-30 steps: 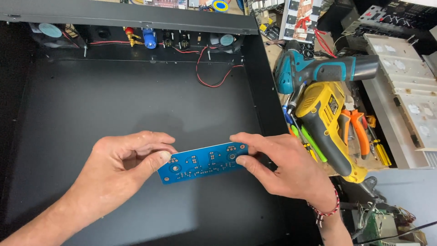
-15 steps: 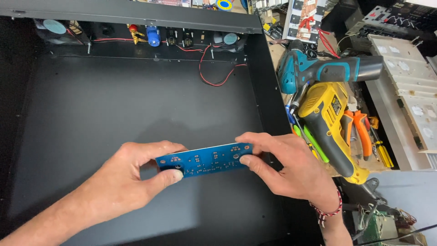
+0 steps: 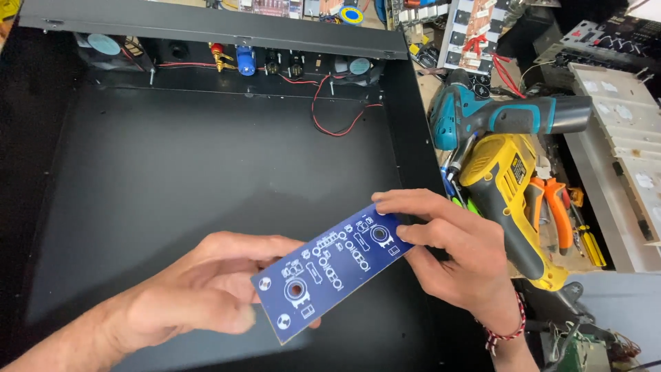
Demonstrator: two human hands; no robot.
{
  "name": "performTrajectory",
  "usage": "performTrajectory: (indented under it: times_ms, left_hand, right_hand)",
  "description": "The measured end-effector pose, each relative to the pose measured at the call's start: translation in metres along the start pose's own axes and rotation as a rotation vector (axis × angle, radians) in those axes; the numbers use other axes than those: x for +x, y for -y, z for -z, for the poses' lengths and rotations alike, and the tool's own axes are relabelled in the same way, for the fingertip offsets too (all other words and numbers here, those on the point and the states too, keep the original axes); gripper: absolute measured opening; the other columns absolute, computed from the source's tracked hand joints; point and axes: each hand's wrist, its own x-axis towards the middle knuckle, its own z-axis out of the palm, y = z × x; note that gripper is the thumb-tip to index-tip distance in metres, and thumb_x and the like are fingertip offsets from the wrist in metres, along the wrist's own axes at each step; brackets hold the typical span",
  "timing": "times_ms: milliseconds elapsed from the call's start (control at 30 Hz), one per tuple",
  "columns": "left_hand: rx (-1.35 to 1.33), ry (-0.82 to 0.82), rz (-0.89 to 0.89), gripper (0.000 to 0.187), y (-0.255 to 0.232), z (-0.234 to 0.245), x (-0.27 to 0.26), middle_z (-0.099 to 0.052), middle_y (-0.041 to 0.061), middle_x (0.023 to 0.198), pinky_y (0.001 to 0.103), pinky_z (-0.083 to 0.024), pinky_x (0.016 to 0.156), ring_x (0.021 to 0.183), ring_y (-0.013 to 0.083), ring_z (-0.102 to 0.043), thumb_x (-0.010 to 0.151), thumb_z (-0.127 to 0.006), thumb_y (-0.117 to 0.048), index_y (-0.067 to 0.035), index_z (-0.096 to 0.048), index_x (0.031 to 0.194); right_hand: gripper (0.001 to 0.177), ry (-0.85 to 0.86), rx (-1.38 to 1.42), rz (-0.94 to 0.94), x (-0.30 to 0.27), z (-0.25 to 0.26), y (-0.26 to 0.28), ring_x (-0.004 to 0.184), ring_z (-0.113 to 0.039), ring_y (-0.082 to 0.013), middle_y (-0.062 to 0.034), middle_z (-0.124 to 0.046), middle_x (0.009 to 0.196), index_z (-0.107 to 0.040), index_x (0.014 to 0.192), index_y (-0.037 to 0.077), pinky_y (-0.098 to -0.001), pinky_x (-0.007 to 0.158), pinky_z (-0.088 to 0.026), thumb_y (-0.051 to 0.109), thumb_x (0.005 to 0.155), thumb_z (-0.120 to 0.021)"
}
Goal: The person selects a small metal component from a box of hardware and uses pliers to trim its leads. They then insert the component into a blue circuit board and secure it with a nut and washer.
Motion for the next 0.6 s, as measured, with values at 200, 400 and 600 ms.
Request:
performTrajectory:
  times_ms: [200, 400, 600]
  left_hand:
    - [0.219, -0.317, 0.012, 0.036, 0.040, 0.004, 0.005, -0.081, 0.007, 0.115, 0.033, -0.068, 0.085, 0.099, 0.0184, -0.082, 0.088, -0.072, -0.006, 0.000, -0.076, 0.123]
    - [0.583, -0.505, 0.024, 0.026, 0.044, 0.009, 0.010, -0.084, -0.004, 0.100, 0.023, -0.060, 0.083, 0.085, 0.0074, -0.077, 0.085, -0.069, -0.002, -0.009, -0.086, 0.104]
    - [0.778, -0.557, 0.128, 0.033, 0.029, 0.001, 0.009, -0.085, -0.010, 0.090, 0.022, -0.058, 0.077, 0.083, 0.0063, -0.075, 0.086, -0.060, -0.008, -0.017, -0.086, 0.104]
  right_hand:
    - [0.014, 0.020, 0.028, -0.045, 0.004, 0.000, 0.005, 0.109, -0.078, -0.0366, -0.0201, -0.072, 0.115, -0.054, 0.089, 0.002, -0.0360, 0.088, -0.066, -0.011, 0.091, -0.059]
    - [0.039, 0.145, -0.102, -0.241, 0.000, 0.001, 0.003, 0.110, -0.072, -0.0200, -0.0080, -0.067, 0.136, -0.062, 0.124, 0.008, -0.0251, 0.070, -0.056, -0.006, 0.091, -0.047]
    - [0.044, 0.221, -0.107, -0.371, -0.006, -0.001, -0.001, 0.106, -0.077, -0.0175, -0.0033, -0.075, 0.129, -0.054, 0.140, 0.009, -0.0328, 0.091, -0.060, 0.019, 0.097, -0.057]
